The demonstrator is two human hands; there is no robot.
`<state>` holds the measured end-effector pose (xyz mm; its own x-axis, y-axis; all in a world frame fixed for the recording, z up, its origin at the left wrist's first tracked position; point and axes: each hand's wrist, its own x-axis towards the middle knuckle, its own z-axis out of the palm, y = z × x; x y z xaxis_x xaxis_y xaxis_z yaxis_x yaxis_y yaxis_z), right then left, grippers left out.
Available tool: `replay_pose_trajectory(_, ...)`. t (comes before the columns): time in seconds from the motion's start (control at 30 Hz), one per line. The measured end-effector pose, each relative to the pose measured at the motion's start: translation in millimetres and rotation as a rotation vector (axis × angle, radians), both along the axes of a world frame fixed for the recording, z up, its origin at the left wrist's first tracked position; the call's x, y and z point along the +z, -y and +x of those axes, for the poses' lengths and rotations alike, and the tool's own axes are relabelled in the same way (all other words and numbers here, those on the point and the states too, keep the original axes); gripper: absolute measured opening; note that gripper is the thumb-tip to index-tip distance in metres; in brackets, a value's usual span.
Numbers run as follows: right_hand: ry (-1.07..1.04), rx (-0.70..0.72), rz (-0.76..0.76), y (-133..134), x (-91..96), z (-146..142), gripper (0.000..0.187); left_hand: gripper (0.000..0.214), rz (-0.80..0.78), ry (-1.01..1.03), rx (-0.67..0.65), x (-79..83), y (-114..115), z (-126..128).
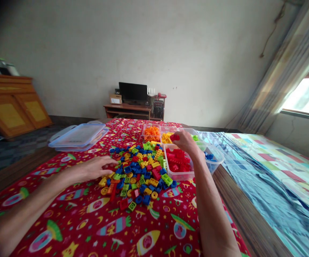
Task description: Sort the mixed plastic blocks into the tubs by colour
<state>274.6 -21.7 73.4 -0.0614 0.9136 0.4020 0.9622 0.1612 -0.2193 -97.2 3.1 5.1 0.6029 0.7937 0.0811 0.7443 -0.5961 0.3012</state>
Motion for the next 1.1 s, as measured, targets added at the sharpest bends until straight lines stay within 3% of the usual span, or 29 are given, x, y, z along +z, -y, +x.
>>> replay_pose_trajectory(0.2,0.022,-0.03,-0.193,-2,-11.1,9,0.025,0.041,-0.061,-0.017,-0.004,3.6,6,8)
replay_pose_trajectory(0.37,0.09,-0.111,0.015,-3,-10.3,6,0.034,0.043,-0.064,0.012,0.0,3.1,7,8)
replay_pose_trajectory(0.6,0.14,0.04,0.059,8,4.7,-35,0.027,0.032,0.062,0.046,-0.005,5.1,4,12)
replay_pose_trajectory(0.83,0.229,0.168,-0.022,20,-4.7,-74,0.022,0.029,0.113,0.039,-0.028,-0.5,2,9)
replay_pose_trajectory(1.1,0.344,0.332,0.004,25,-14.6,-99,0.024,0.042,-0.019,0.305,0.107,4.4,4,13)
